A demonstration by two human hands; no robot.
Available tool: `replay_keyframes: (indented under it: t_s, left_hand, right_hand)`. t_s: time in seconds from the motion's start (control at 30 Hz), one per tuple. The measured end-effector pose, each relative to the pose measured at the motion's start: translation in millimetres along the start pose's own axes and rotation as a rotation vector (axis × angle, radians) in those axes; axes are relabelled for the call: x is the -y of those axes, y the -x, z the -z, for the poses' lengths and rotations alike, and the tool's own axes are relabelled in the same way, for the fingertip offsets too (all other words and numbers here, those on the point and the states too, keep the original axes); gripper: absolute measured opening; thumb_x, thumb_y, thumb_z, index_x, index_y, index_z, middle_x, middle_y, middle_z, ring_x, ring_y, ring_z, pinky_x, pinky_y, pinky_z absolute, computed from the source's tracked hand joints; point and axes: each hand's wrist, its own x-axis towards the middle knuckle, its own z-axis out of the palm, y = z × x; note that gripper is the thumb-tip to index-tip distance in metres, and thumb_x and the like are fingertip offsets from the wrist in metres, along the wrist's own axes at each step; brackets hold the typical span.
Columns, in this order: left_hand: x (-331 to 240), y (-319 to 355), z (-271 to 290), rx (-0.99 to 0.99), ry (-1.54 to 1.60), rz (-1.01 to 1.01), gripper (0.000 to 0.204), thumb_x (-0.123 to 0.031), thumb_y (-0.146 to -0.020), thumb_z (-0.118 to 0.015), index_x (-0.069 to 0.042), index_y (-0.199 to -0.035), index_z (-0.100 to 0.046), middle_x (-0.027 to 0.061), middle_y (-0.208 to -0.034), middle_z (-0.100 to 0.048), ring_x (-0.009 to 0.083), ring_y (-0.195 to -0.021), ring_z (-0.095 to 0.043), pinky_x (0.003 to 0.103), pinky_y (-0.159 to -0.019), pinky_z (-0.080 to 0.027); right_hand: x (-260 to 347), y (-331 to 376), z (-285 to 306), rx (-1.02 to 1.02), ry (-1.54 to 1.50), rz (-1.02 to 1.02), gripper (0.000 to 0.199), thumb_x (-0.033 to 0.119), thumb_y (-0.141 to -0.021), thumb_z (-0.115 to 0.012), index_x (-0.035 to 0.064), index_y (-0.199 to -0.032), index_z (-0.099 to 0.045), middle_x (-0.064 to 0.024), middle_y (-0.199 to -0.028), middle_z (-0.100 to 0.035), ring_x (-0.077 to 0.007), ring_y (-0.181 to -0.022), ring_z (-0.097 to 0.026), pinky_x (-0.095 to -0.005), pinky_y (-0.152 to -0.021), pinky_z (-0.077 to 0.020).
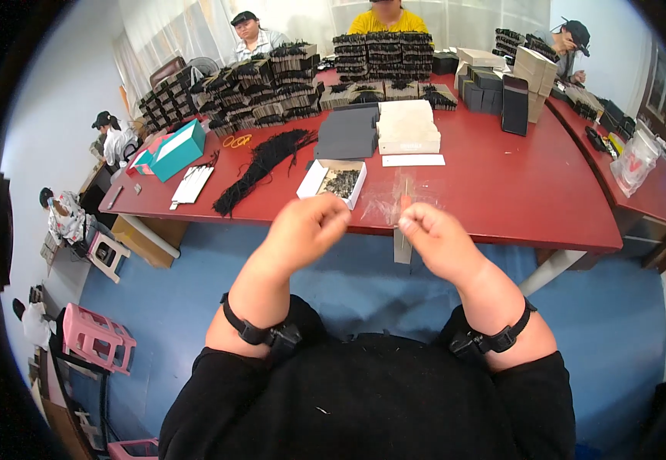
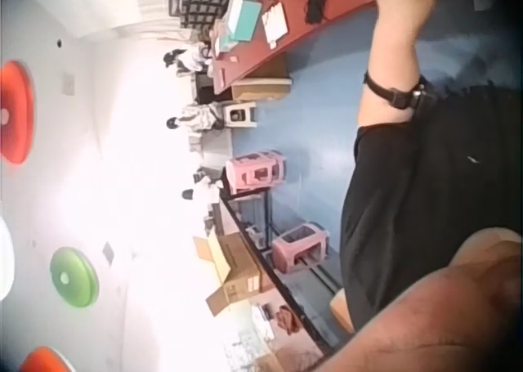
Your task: The person picks up a black string and a white tag, threads the string through the tag's hole, and ties it into a knot. They then place the finished tag onto a stack and repeat the process.
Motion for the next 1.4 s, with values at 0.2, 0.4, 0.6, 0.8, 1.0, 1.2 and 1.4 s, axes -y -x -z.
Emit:
replay_keyframes:
  t_s: [0.2, 0.4, 0.6, 0.8, 1.0, 1.2, 1.4]
  left_hand:
    - [78.8, -76.2, 12.9, 0.181, -0.367, 0.213, 0.020, -0.020, -0.072, -0.070, -0.005, -0.086, -0.069, 0.0167, -0.077, -0.064, 0.0306, -0.071, -0.062, 0.039, -0.065, -0.049]
    - [83.1, -86.5, -16.8, 0.258, -0.584, 0.372, 0.012, -0.021, -0.067, -0.071, -0.014, -0.076, -0.071, 0.0115, -0.078, -0.066, 0.0274, -0.077, -0.065, 0.039, -0.070, -0.051]
    - [80.6, -60.3, -10.3, 0.090, -0.390, 0.229, 0.011, -0.020, -0.073, -0.067, -0.009, -0.073, -0.068, 0.0144, -0.075, -0.065, 0.0312, -0.076, -0.063, 0.041, -0.069, -0.049]
    - [80.5, -69.5, -4.3, 0.225, -0.493, 0.187, 0.014, -0.021, -0.072, -0.067, -0.009, -0.079, -0.069, 0.0140, -0.078, -0.065, 0.0308, -0.076, -0.062, 0.040, -0.070, -0.050]
    - [72.5, -64.1, -5.1, 0.206, -0.559, 0.339, 0.013, -0.017, -0.071, -0.064, -0.008, -0.079, -0.069, 0.0147, -0.081, -0.065, 0.0308, -0.080, -0.063, 0.039, -0.071, -0.050]
    - [69.4, -45.9, -9.4, -0.283, -0.027, 0.132, 0.010, -0.012, -0.076, -0.066, -0.003, -0.080, -0.066, 0.0106, -0.076, -0.064, 0.0219, -0.070, -0.062, 0.033, -0.068, -0.050]
    - [42.1, -28.3, -15.1, -0.242, 1.243, 0.327, 0.005, -0.006, -0.086, -0.062, -0.001, -0.087, -0.062, 0.0061, -0.079, -0.064, 0.0126, -0.069, -0.060, 0.023, -0.064, -0.050]
  right_hand:
    - [-25.4, -35.7, 28.6, -0.230, 0.181, 0.008, 0.017, 0.016, -0.093, -0.051, 0.0004, -0.088, -0.053, -0.0017, -0.072, -0.050, -0.0082, -0.069, -0.045, -0.0252, -0.064, -0.0407]
    - [-32.4, -28.8, 37.3, -0.214, 0.228, 0.024, 0.016, 0.016, -0.092, -0.052, 0.0010, -0.087, -0.053, -0.0032, -0.069, -0.050, -0.0108, -0.066, -0.046, -0.0281, -0.061, -0.0406]
    - [-31.7, -33.3, 32.3, -0.162, 0.068, -0.066, 0.014, 0.015, -0.092, -0.053, 0.0021, -0.086, -0.053, 0.0042, -0.069, -0.048, -0.0046, -0.063, -0.041, -0.0229, -0.056, -0.0360]
    - [-33.5, -33.1, 33.2, -0.184, 0.003, -0.070, 0.011, 0.012, -0.091, -0.054, 0.0030, -0.085, -0.053, 0.0064, -0.067, -0.047, -0.0017, -0.060, -0.038, -0.0197, -0.052, -0.0320]
    - [-31.0, -30.3, 31.3, -0.169, -0.019, -0.088, 0.010, 0.012, -0.091, -0.053, 0.0034, -0.085, -0.054, 0.0068, -0.068, -0.047, -0.0014, -0.060, -0.038, -0.0198, -0.052, -0.0322]
    - [-42.7, -26.8, 33.3, -0.265, 0.086, -0.058, 0.010, 0.012, -0.091, -0.054, 0.0030, -0.088, -0.055, 0.0064, -0.070, -0.048, -0.0021, -0.062, -0.040, -0.0201, -0.054, -0.0337]
    - [0.7, -20.8, -4.9, -0.289, -0.340, 0.156, 0.005, 0.009, -0.090, -0.058, 0.0048, -0.091, -0.055, 0.0060, -0.072, -0.050, -0.0007, -0.062, -0.042, -0.0176, -0.055, -0.0352]
